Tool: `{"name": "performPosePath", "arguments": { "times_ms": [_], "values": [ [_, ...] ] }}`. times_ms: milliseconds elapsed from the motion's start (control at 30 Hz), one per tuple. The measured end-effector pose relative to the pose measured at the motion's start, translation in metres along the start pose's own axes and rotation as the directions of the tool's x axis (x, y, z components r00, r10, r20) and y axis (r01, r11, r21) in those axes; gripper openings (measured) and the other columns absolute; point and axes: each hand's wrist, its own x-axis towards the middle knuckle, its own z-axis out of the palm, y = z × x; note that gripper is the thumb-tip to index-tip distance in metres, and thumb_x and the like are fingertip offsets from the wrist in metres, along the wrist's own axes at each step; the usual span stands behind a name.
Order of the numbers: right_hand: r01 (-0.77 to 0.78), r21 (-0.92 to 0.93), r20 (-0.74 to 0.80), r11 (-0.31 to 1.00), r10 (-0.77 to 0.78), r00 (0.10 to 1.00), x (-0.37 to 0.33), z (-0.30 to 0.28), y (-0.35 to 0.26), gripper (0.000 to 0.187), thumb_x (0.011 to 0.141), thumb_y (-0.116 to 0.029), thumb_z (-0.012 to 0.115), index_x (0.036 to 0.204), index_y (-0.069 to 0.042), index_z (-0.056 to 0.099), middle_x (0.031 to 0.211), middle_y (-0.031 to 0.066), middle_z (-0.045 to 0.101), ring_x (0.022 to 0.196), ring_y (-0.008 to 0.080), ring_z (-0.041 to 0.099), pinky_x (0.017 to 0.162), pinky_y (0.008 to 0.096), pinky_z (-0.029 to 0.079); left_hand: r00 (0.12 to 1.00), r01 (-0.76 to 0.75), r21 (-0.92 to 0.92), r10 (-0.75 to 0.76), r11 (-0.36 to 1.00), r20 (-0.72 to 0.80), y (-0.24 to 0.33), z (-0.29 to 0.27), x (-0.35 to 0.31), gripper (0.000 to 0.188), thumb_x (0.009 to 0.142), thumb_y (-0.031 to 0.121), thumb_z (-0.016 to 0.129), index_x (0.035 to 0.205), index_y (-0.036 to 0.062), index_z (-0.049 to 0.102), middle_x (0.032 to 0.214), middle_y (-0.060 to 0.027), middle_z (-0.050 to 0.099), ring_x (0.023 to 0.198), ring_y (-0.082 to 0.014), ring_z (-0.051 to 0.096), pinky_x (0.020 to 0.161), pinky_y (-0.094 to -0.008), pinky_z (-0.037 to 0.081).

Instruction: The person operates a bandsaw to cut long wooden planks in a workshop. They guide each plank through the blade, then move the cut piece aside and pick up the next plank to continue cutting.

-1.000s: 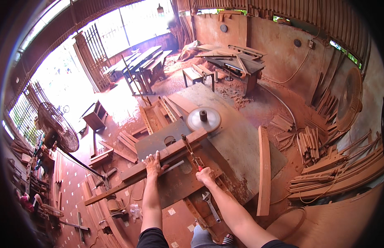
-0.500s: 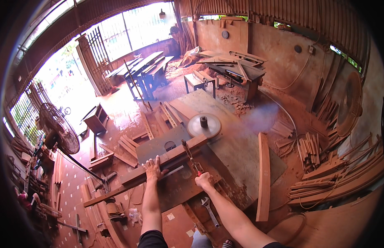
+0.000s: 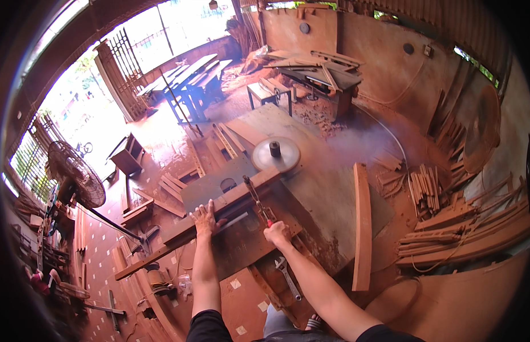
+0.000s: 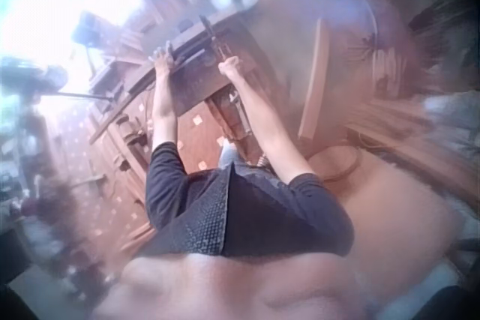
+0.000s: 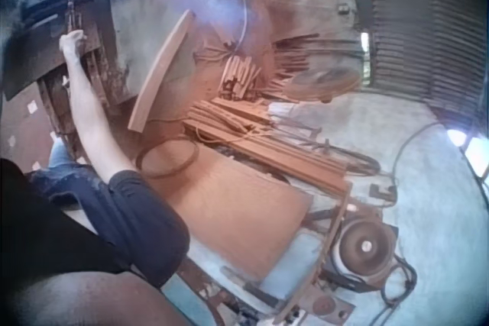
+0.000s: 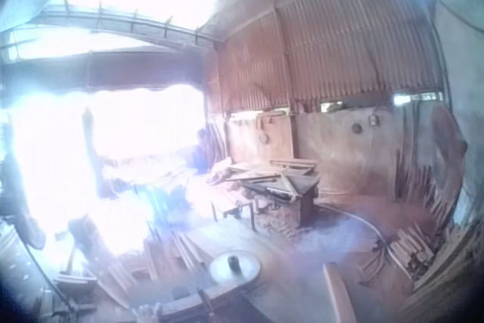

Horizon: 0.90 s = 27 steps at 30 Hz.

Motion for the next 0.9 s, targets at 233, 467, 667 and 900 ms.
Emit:
{"name": "performPosePath", "arguments": {
  "times_ms": [233, 467, 667, 900],
  "values": [
    [-0.017, -0.002, 0.012, 1.0, 0.017, 1.0, 0.004, 0.003, 0.002, 0.038, 0.09, -0.034, 0.07, 0.102, 0.001, 0.078, 0.109, 0.0272, 0.076, 0.108, 0.0408, 0.075, 0.093, 0.0468, 0.061, 0.999, -0.043, 0.026, 0.043, 0.999, -0.033, 0.0, 0.006, 0.002, 0.119, 0.077, 0.068, 0.081, 0.167, 0.0189, 0.022, 0.147, -0.0176, 0.041, 0.138, -0.0393, 0.042, 0.117, -0.0695, 0.029],
    [-0.02, 0.043, 0.013, 0.999, 0.019, 1.0, 0.0, 0.0, -0.002, 0.037, 0.086, -0.028, 0.071, 0.106, 0.002, 0.077, 0.111, 0.0297, 0.075, 0.109, 0.0417, 0.074, 0.095, 0.0469, 0.06, 0.994, -0.057, 0.022, 0.059, 0.998, -0.094, -0.007, 0.012, 0.004, 0.114, 0.078, 0.063, 0.083, 0.166, 0.0196, 0.027, 0.147, -0.0184, 0.042, 0.139, -0.0395, 0.042, 0.114, -0.0671, 0.03],
    [-0.039, 0.072, 0.042, 0.997, 0.036, 0.998, 0.001, -0.002, -0.002, 0.042, 0.091, -0.033, 0.069, 0.106, 0.005, 0.076, 0.11, 0.0312, 0.075, 0.108, 0.0435, 0.074, 0.094, 0.0483, 0.06, 1.0, 0.0, -0.013, 0.0, 1.0, 0.0, 0.004, 0.003, 0.002, 0.112, 0.082, 0.058, 0.083, 0.169, 0.0222, 0.022, 0.16, -0.0242, 0.035, 0.15, -0.0429, 0.034, 0.121, -0.0687, 0.023],
    [-0.013, 0.038, 0.014, 0.999, 0.012, 1.0, 0.009, 0.008, 0.002, 0.042, 0.095, -0.036, 0.066, 0.104, 0.004, 0.077, 0.108, 0.0303, 0.075, 0.107, 0.0431, 0.075, 0.091, 0.048, 0.061, 1.0, -0.007, 0.009, 0.007, 1.0, -0.03, 0.001, 0.006, 0.003, 0.111, 0.082, 0.058, 0.083, 0.169, 0.0231, 0.022, 0.159, -0.0251, 0.036, 0.149, -0.0435, 0.035, 0.121, -0.0679, 0.025]
  ]
}}
